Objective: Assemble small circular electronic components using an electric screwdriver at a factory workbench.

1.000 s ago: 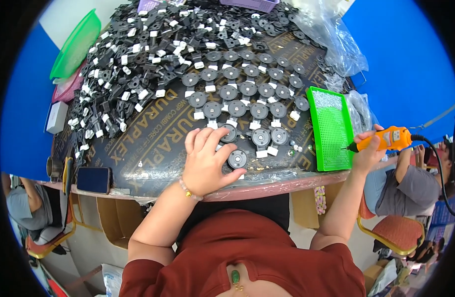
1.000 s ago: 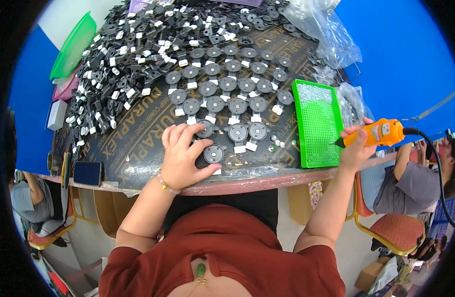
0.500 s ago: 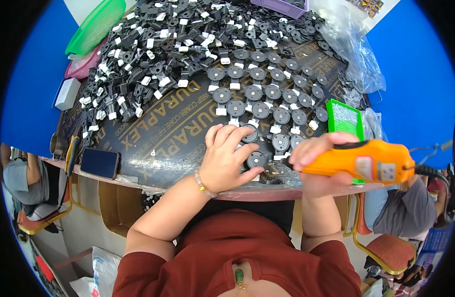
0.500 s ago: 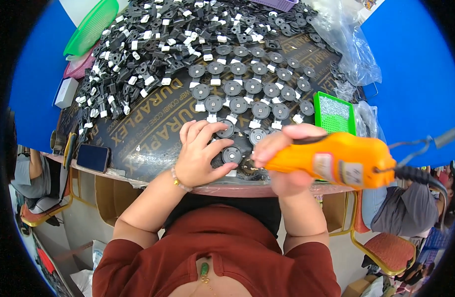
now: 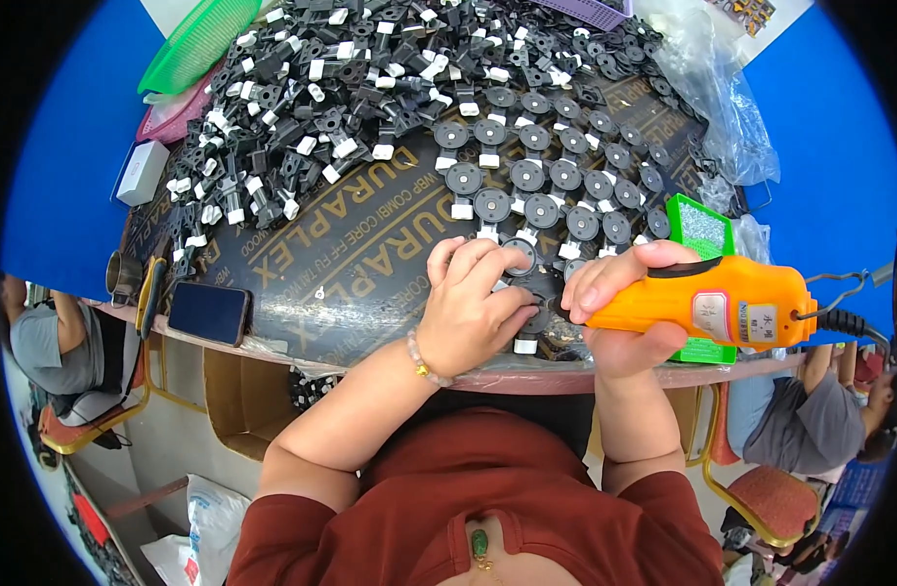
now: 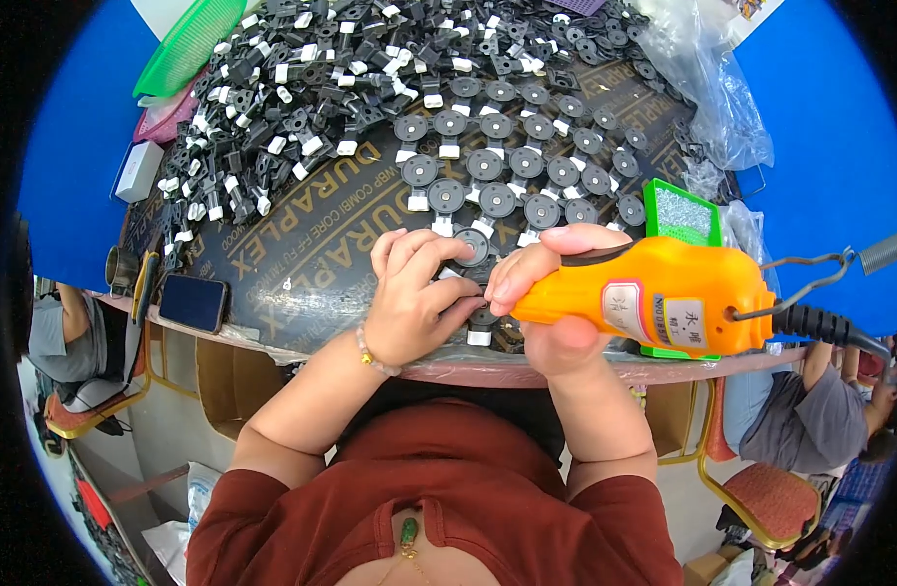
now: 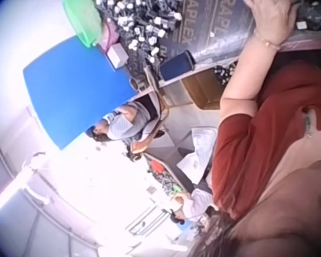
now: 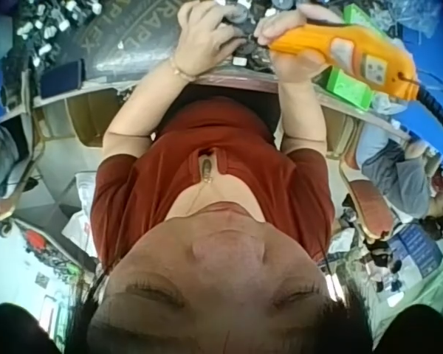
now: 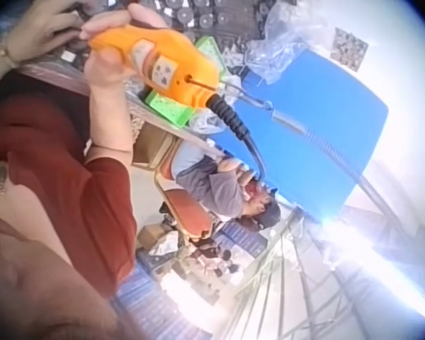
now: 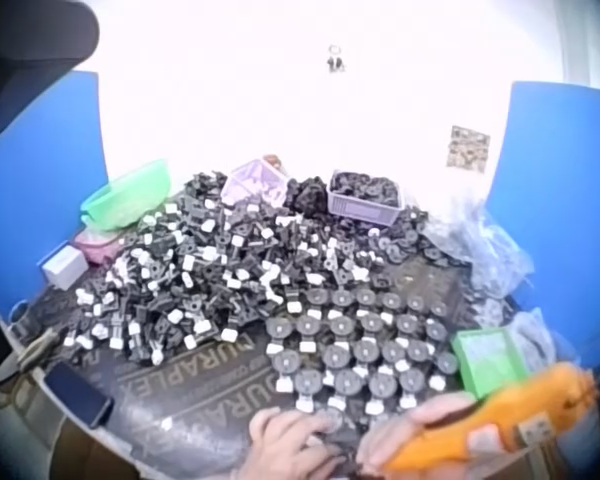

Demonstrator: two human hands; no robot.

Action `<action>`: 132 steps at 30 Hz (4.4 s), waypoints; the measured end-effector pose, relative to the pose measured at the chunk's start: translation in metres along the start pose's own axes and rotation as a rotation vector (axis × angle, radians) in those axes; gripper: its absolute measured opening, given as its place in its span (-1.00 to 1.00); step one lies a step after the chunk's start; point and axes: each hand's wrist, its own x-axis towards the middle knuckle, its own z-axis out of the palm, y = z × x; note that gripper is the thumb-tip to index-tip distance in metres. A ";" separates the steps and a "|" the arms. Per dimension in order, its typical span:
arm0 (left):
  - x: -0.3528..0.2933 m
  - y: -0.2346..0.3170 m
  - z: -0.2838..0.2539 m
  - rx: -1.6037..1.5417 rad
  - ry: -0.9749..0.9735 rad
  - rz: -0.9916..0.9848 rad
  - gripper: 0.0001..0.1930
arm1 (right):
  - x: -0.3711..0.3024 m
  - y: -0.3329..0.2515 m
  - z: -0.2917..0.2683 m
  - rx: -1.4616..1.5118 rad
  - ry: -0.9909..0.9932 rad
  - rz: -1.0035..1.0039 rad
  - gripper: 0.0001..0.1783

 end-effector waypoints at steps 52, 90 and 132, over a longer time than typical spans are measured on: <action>0.009 0.017 0.000 0.105 -0.187 -0.012 -0.46 | 0.027 -0.087 -0.252 -0.848 0.558 -0.179 -0.61; 0.001 0.006 0.004 -0.009 -0.157 -0.040 -0.53 | 0.001 0.008 -0.004 -0.106 -0.091 0.191 -0.35; 0.007 0.013 0.001 0.070 -0.207 -0.013 -0.43 | 0.022 -0.105 -0.226 -0.879 0.575 -0.252 -0.56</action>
